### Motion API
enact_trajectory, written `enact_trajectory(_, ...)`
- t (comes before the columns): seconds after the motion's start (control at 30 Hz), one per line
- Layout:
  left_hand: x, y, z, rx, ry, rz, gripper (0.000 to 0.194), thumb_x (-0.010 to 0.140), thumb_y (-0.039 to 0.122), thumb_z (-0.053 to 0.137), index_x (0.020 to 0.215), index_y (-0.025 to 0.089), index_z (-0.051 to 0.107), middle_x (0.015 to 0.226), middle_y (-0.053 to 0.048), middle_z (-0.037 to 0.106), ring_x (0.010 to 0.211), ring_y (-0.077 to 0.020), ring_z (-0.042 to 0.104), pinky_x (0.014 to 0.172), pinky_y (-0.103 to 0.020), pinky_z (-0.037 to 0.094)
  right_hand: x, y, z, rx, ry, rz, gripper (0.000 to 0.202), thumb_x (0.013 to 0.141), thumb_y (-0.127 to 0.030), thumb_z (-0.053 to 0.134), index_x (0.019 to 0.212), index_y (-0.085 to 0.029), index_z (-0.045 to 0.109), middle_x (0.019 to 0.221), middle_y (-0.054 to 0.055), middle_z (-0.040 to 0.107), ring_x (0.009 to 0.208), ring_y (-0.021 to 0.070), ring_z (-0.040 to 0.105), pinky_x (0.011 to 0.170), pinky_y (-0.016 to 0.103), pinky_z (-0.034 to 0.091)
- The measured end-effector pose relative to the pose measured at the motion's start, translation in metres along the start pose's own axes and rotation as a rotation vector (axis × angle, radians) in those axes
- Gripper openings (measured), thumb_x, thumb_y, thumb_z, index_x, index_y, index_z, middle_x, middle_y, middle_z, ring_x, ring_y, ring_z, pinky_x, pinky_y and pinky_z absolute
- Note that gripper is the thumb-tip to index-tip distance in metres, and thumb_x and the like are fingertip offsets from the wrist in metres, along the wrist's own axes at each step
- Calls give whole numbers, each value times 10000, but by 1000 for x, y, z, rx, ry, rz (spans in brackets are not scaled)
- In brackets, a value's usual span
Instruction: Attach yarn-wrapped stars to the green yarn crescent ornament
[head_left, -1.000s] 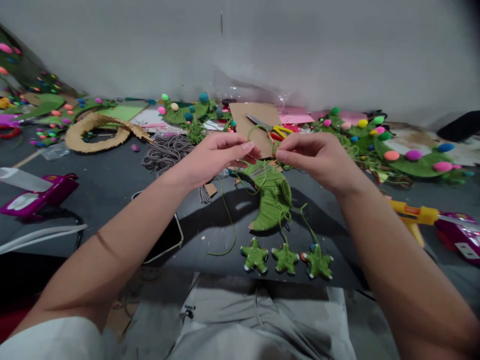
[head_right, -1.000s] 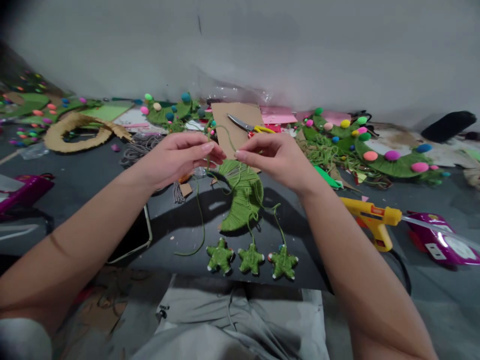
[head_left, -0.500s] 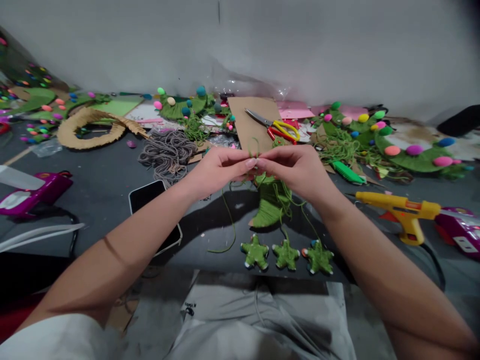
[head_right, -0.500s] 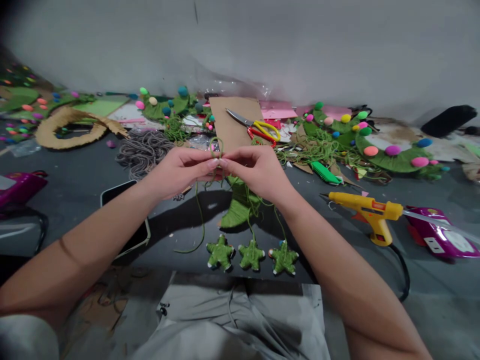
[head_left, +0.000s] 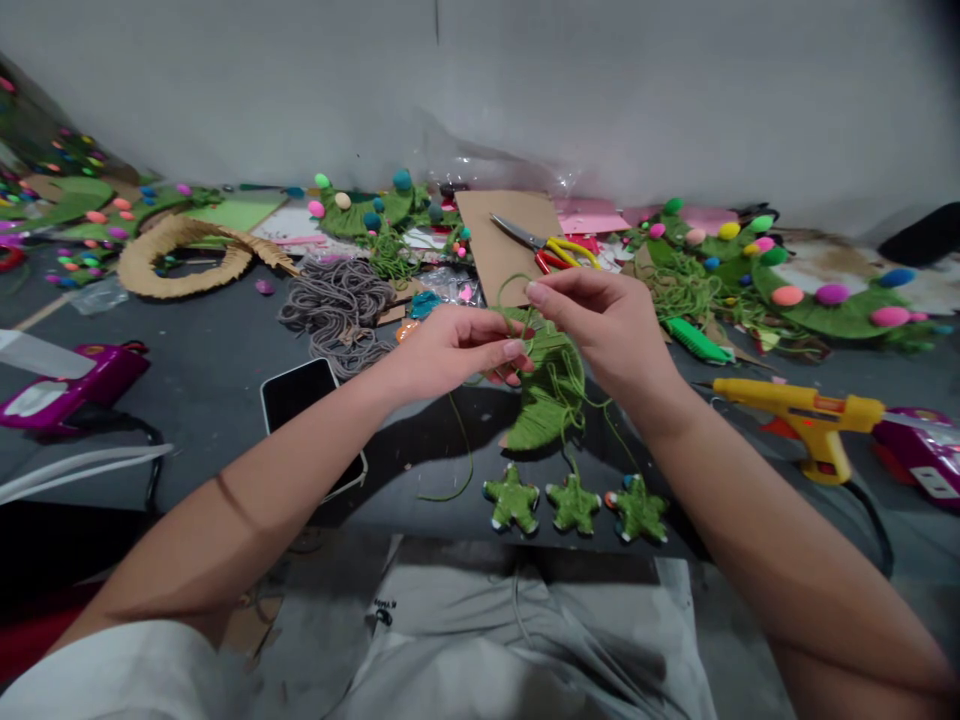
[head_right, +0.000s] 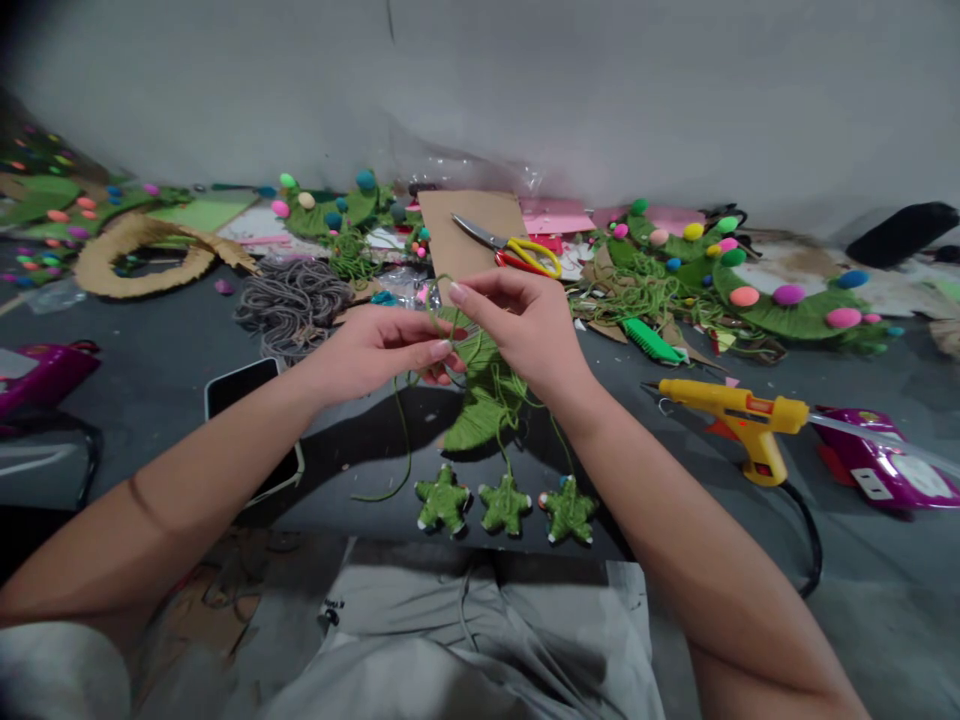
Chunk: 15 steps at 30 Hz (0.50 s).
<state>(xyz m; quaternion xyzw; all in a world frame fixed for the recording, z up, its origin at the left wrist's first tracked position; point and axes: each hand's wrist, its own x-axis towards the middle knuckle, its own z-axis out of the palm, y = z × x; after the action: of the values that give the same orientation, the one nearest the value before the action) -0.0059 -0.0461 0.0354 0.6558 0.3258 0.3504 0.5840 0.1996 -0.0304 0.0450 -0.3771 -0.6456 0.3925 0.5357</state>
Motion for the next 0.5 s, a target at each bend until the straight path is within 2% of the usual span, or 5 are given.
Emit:
enact_trajectory(0.17, -2, 3, 2, 37, -75, -53, 320, 899, 442, 825, 972, 133, 785, 907, -78, 828, 769, -150, 772, 780, -269, 648, 2, -1, -3, 59, -2, -2, 238, 827, -445, 879, 850, -226, 788, 799, -11, 722, 733, 115, 628, 740, 292, 534)
enact_trajectory(0.23, -3, 5, 2, 69, -93, -63, 289, 903, 419, 820, 935, 134, 783, 888, -69, 819, 759, -140, 758, 775, -258, 638, 2, -2, -5, 91, -17, 17, 274, 827, -471, 881, 838, -227, 757, 841, -1, 721, 778, 122, 642, 755, 293, 535)
enact_trajectory(0.4, -3, 5, 1, 86, -126, -49, 224, 946, 370, 772, 918, 148, 762, 846, -39, 795, 764, -116, 741, 752, -223, 620, 2, -4, -9, 308, -195, 154, 328, 863, -494, 854, 841, -234, 657, 1074, 23, 769, 1051, 159, 711, 896, 304, 565)
enact_trajectory(0.5, -3, 3, 0, 120, -170, -59, 228, 973, 372, 737, 933, 150, 770, 898, -54, 813, 802, -125, 756, 776, -232, 624, 3, -4, -9, 326, -223, 172, 347, 862, -516, 851, 854, -232, 651, 1053, 23, 781, 969, 140, 709, 803, 271, 555)
